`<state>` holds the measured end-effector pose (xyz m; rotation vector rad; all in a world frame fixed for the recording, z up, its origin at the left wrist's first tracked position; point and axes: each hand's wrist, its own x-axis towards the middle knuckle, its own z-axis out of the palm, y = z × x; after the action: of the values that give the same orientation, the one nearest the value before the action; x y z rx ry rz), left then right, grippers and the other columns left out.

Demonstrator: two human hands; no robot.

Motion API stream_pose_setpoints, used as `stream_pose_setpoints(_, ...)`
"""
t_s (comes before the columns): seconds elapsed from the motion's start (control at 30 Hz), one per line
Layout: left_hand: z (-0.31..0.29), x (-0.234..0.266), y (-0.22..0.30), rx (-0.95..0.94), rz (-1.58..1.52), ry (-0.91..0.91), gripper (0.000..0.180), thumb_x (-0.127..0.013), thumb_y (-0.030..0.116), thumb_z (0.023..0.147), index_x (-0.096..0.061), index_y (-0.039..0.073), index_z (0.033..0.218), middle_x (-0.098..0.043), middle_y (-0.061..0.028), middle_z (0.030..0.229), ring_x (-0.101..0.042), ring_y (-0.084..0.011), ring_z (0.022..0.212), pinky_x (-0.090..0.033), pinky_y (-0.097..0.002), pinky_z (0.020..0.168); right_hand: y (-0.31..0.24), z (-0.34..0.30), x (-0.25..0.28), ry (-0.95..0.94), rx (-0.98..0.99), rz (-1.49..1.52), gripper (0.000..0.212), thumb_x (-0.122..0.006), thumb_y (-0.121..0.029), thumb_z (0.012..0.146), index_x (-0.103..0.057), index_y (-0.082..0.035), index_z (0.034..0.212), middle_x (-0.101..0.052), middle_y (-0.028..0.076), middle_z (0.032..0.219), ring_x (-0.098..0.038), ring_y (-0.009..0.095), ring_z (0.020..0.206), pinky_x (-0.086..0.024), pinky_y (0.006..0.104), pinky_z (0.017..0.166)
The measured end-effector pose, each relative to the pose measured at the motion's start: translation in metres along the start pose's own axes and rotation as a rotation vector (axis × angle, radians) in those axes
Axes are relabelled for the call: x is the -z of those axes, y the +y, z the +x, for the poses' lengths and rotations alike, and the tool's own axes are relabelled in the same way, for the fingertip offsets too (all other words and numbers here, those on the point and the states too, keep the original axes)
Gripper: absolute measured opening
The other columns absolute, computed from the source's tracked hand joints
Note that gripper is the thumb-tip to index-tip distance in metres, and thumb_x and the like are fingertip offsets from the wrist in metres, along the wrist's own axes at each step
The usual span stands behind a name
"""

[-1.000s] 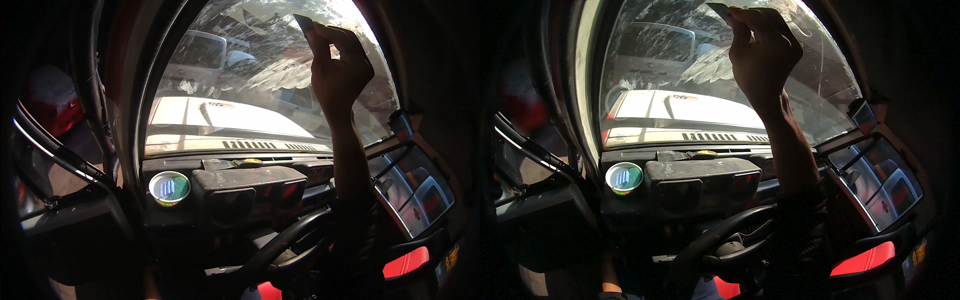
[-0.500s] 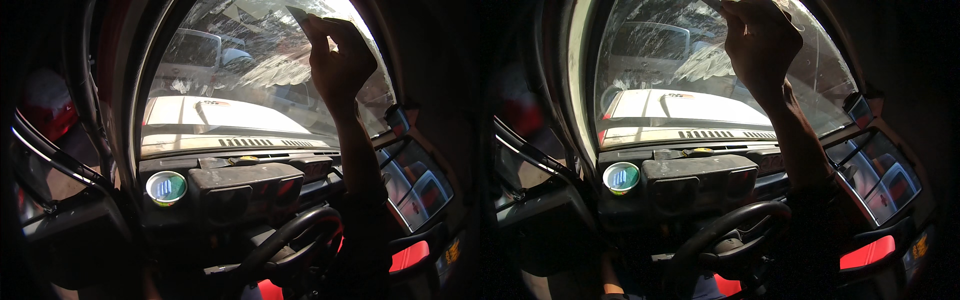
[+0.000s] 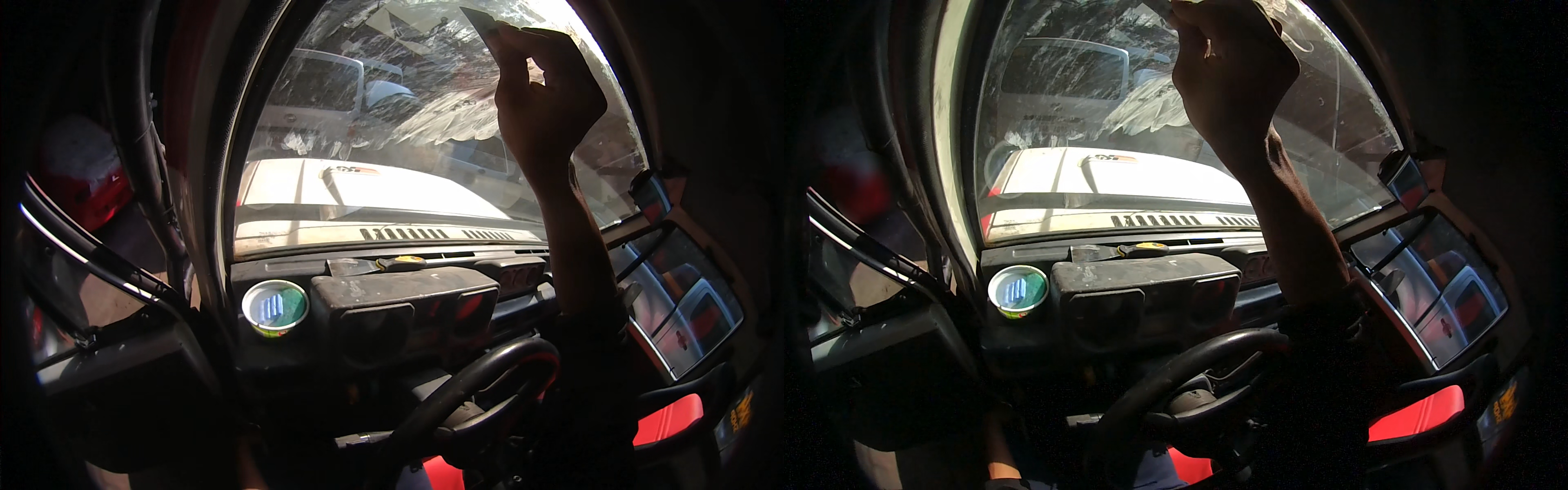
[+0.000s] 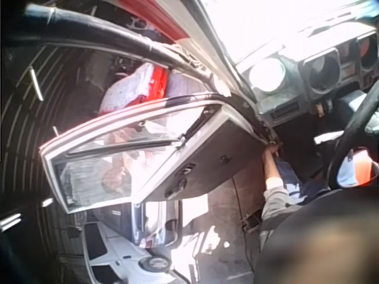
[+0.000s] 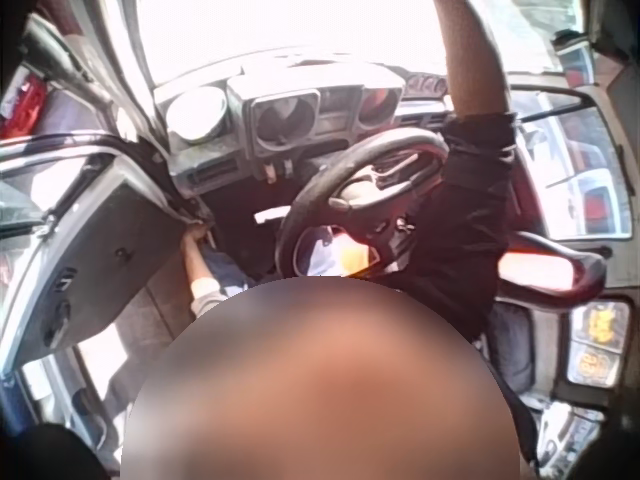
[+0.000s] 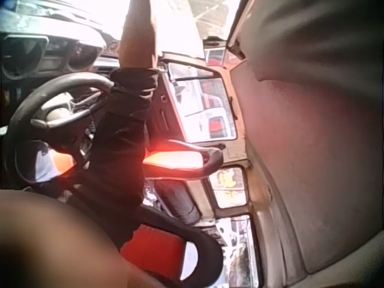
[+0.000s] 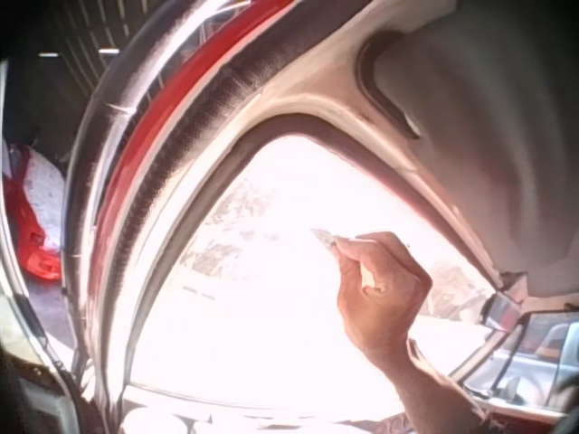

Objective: The person uses a razor blade to scrape and peel a large sticker or film from the interior surface of a car windshield. They work methodically across the glass, lifting edges and removing sections of the adhesive material.

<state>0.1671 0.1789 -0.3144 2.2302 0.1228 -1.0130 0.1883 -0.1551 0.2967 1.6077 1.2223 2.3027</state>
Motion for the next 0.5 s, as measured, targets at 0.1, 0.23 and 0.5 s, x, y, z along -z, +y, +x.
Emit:
stream_pose_setpoints(0.1,0.009,0.000,-0.006,-0.001,-0.010,0.011,0.066,-0.056,0.047,0.081,-0.047,-0.002,0.123,-0.052,-0.0187,0.122,-0.052,-0.0311,0.110,-0.041,-0.0402,0.090,-0.002,0.003,0.000,-0.068,0.122,0.013,0.012,-0.070,0.002,0.071,-0.066,-0.003,0.080,-0.065,0.007,0.074,-0.063,0.015,0.067,-0.049,0.0236,0.060)
stream_pose_setpoints(0.23,0.009,-0.001,-0.006,-0.008,-0.021,0.016,0.066,-0.056,0.047,0.081,-0.047,-0.002,0.124,-0.052,-0.0185,0.122,-0.052,-0.0310,0.110,-0.041,-0.0402,0.090,-0.001,0.008,0.001,-0.031,0.067,-0.047,0.012,-0.072,0.000,0.070,-0.066,-0.005,0.080,-0.064,0.007,0.073,-0.063,0.016,0.066,-0.049,0.0240,0.061)
stream_pose_setpoints(0.5,0.004,-0.002,-0.001,0.001,-0.039,0.028,0.066,-0.057,0.047,0.081,-0.047,-0.002,0.124,-0.052,-0.0182,0.122,-0.052,-0.0309,0.110,-0.042,-0.0401,0.090,-0.001,0.010,0.002,-0.078,0.080,-0.044,0.011,-0.071,-0.001,0.071,-0.066,-0.006,0.079,-0.064,0.006,0.073,-0.063,0.016,0.067,-0.048,0.0237,0.061)
